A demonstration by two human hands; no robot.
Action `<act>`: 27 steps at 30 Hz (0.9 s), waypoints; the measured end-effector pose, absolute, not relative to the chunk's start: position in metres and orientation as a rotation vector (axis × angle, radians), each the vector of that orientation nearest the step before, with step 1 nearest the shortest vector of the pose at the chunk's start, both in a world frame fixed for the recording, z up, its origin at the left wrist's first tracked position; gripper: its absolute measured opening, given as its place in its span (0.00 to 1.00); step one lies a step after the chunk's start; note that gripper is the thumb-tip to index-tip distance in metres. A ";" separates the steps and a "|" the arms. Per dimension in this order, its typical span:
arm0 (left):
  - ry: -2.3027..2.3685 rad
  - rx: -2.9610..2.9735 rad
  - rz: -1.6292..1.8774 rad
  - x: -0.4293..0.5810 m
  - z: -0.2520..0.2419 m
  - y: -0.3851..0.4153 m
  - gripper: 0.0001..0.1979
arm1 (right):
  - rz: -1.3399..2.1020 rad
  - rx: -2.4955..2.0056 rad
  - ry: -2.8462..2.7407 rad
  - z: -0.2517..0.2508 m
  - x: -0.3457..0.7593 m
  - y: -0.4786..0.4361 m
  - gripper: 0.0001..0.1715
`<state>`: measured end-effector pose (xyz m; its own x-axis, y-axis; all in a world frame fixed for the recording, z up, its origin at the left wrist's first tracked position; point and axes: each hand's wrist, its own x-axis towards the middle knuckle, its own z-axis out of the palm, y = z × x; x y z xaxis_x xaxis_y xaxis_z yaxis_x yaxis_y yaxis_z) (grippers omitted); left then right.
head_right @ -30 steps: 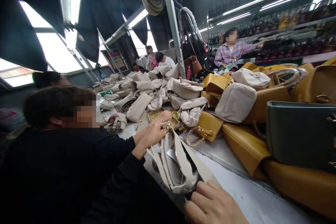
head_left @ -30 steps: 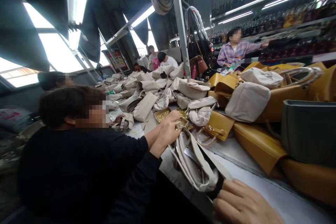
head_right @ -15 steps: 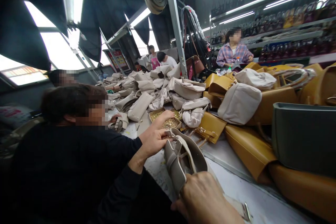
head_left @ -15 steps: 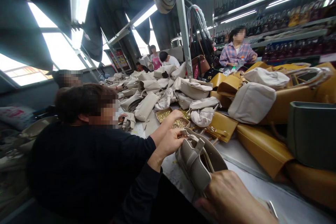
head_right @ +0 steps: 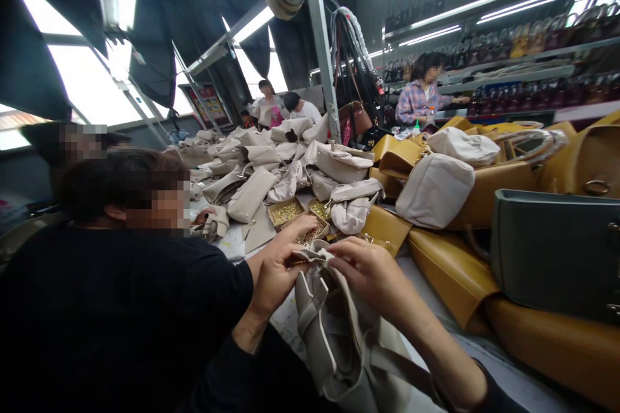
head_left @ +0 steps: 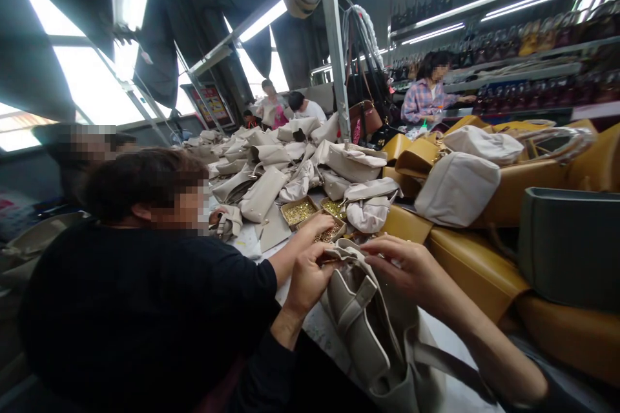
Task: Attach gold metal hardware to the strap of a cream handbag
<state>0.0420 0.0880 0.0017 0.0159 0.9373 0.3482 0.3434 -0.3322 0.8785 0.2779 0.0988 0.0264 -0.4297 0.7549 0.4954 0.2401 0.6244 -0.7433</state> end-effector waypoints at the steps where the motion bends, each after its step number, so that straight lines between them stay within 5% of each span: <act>1: 1.308 1.752 1.317 0.044 0.003 0.087 0.07 | 0.720 -0.766 -1.996 0.026 0.270 0.107 0.12; 8: 1.152 1.683 1.351 0.041 0.004 0.080 0.13 | 0.782 -0.850 -2.014 0.006 0.240 0.130 0.11; 11: 1.040 1.803 1.222 0.036 0.005 0.073 0.06 | 0.785 -1.016 -1.873 -0.010 0.237 0.124 0.12; 14: 1.009 1.846 1.096 0.038 0.004 0.065 0.13 | 0.750 -1.015 -1.810 -0.020 0.234 0.112 0.12; 22: 1.349 1.590 1.457 0.061 -0.009 0.059 0.07 | 0.565 -0.855 -1.851 -0.022 0.236 0.084 0.12; 27: 1.287 1.611 1.481 0.064 -0.012 0.059 0.15 | 0.778 -0.948 -1.797 -0.027 0.235 0.094 0.17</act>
<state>0.0643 0.0588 -0.0115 -0.0893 0.9176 0.3874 0.2558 -0.3548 0.8993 0.2354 0.0937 -0.0266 -0.2708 0.8588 0.4349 0.2702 0.5014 -0.8219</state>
